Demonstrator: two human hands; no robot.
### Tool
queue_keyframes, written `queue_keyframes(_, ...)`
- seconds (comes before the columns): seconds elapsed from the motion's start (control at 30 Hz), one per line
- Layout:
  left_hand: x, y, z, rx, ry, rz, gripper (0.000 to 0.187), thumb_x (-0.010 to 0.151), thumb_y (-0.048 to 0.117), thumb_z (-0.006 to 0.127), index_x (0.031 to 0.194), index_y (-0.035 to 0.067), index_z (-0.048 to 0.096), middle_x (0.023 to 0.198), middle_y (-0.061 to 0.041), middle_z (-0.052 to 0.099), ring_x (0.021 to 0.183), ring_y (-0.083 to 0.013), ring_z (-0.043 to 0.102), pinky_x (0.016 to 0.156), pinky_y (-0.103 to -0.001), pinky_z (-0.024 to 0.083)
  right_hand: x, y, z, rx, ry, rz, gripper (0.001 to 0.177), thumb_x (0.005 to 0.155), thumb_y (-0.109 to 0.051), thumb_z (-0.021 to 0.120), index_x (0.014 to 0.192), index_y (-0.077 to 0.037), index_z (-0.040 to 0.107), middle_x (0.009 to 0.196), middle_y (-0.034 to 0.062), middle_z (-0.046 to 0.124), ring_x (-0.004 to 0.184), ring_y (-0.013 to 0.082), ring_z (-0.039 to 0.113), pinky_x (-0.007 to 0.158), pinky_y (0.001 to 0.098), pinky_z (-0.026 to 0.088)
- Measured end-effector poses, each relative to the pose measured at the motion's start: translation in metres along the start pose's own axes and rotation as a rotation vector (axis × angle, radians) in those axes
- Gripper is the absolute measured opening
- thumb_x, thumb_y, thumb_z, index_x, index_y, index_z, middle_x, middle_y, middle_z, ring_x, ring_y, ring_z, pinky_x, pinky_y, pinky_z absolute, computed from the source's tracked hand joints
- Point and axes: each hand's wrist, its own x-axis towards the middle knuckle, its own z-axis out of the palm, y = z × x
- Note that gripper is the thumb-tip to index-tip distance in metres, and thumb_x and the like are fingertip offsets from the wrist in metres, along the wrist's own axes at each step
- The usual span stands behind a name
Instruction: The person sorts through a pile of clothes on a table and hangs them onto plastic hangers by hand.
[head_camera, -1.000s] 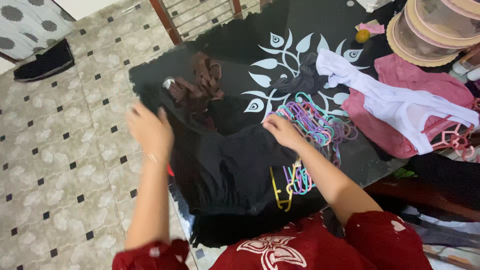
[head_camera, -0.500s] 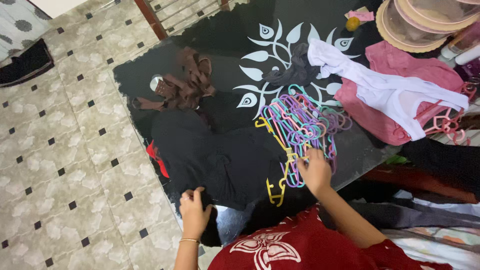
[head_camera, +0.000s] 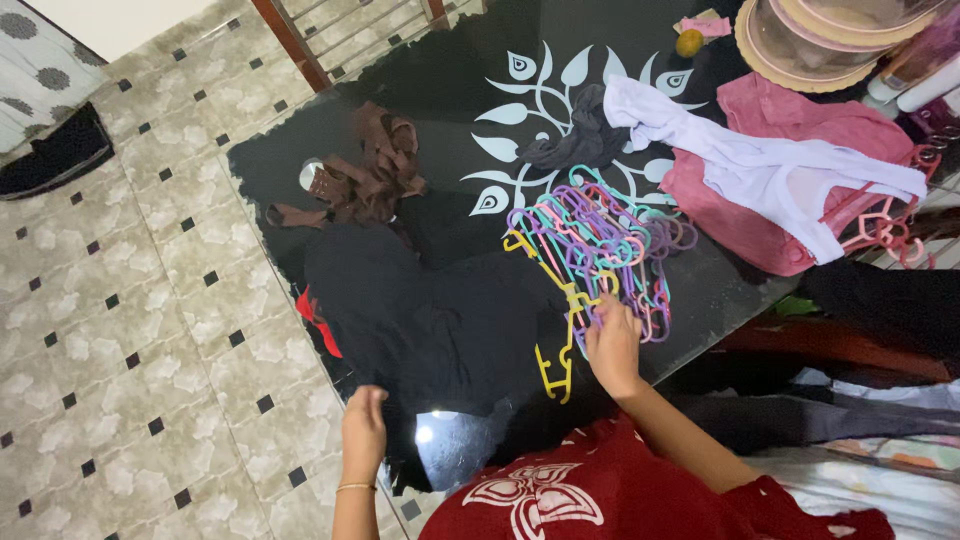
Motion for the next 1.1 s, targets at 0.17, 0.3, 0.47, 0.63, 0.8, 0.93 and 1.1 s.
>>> queue_keyframes(0.17,0.005,0.03,-0.025,0.043,-0.173,-0.109,0.026,0.092,0.02,0.067,0.115,0.008,0.064,0.104,-0.017,0.069,0.099,-0.0359,0.068,0.087,-0.044,0.054,0.0,-0.031,0.0,0.068,-0.193,-0.229,0.027,0.089,0.006,0.053,0.115,-0.001,0.053,0.107,0.0196,0.062,0.098,0.0356,0.061,0.09,0.0463,0.048)
queue_keyframes(0.3,-0.007,0.031,-0.016,0.194,-0.211,0.086,0.059,0.064,0.01,0.085,0.119,0.01,0.064,0.113,-0.019,0.057,0.103,-0.0413,0.059,0.088,-0.047,0.05,-0.014,-0.044,0.007,0.178,-0.462,-0.36,0.021,0.096,0.006,0.052,0.116,0.001,0.047,0.106,0.0207,0.061,0.091,0.0356,0.064,0.084,0.0456,0.053)
queue_keyframes(0.47,-0.013,0.007,0.002,0.132,-0.073,0.24,0.034,0.074,0.008,0.078,0.105,0.006,0.066,0.108,-0.016,0.062,0.104,-0.0398,0.061,0.09,-0.046,0.051,-0.021,-0.074,-0.004,0.336,-0.447,-0.535,0.051,0.088,0.01,0.048,0.137,0.008,0.035,0.123,0.0358,0.054,0.098,0.0426,0.065,0.083,0.0389,0.056)
queue_keyframes(0.63,-0.004,0.018,-0.011,-0.075,0.019,0.082,0.022,0.091,0.009,0.067,0.112,0.003,0.063,0.102,-0.017,0.065,0.093,-0.0341,0.066,0.083,-0.039,0.053,0.012,-0.109,-0.034,0.411,-0.313,-0.296,0.057,0.092,0.008,0.054,0.142,0.009,0.029,0.126,0.0252,0.062,0.102,0.036,0.071,0.089,0.0417,0.055)
queue_keyframes(0.8,0.008,0.072,-0.052,-0.447,0.127,0.115,0.022,0.102,0.008,0.053,0.121,0.0,0.062,0.109,-0.019,0.068,0.1,-0.0346,0.066,0.09,-0.035,0.05,0.034,-0.135,-0.078,0.293,-0.266,-0.591,0.052,0.095,0.001,0.06,0.145,-0.001,0.043,0.115,0.0191,0.066,0.101,0.0341,0.069,0.089,0.041,0.054)
queue_keyframes(0.93,0.016,0.128,-0.064,-0.328,0.033,0.459,0.034,0.095,0.002,0.045,0.127,0.0,0.057,0.118,-0.021,0.066,0.108,-0.034,0.065,0.096,-0.038,0.049,0.036,-0.153,-0.08,0.159,-0.286,-0.66,0.052,0.09,0.001,0.063,0.141,-0.007,0.055,0.113,0.0191,0.067,0.092,0.0346,0.064,0.083,0.0418,0.053)
queue_keyframes(1.1,0.024,0.194,-0.018,-0.296,-0.229,0.277,0.03,0.095,0.007,0.054,0.125,0.001,0.054,0.104,-0.026,0.067,0.106,-0.0398,0.068,0.092,-0.043,0.053,0.028,-0.146,-0.064,0.468,-0.21,-0.37,0.055,0.098,-0.001,0.057,0.15,-0.002,0.043,0.107,0.0131,0.065,0.089,0.0239,0.066,0.082,0.0369,0.055)
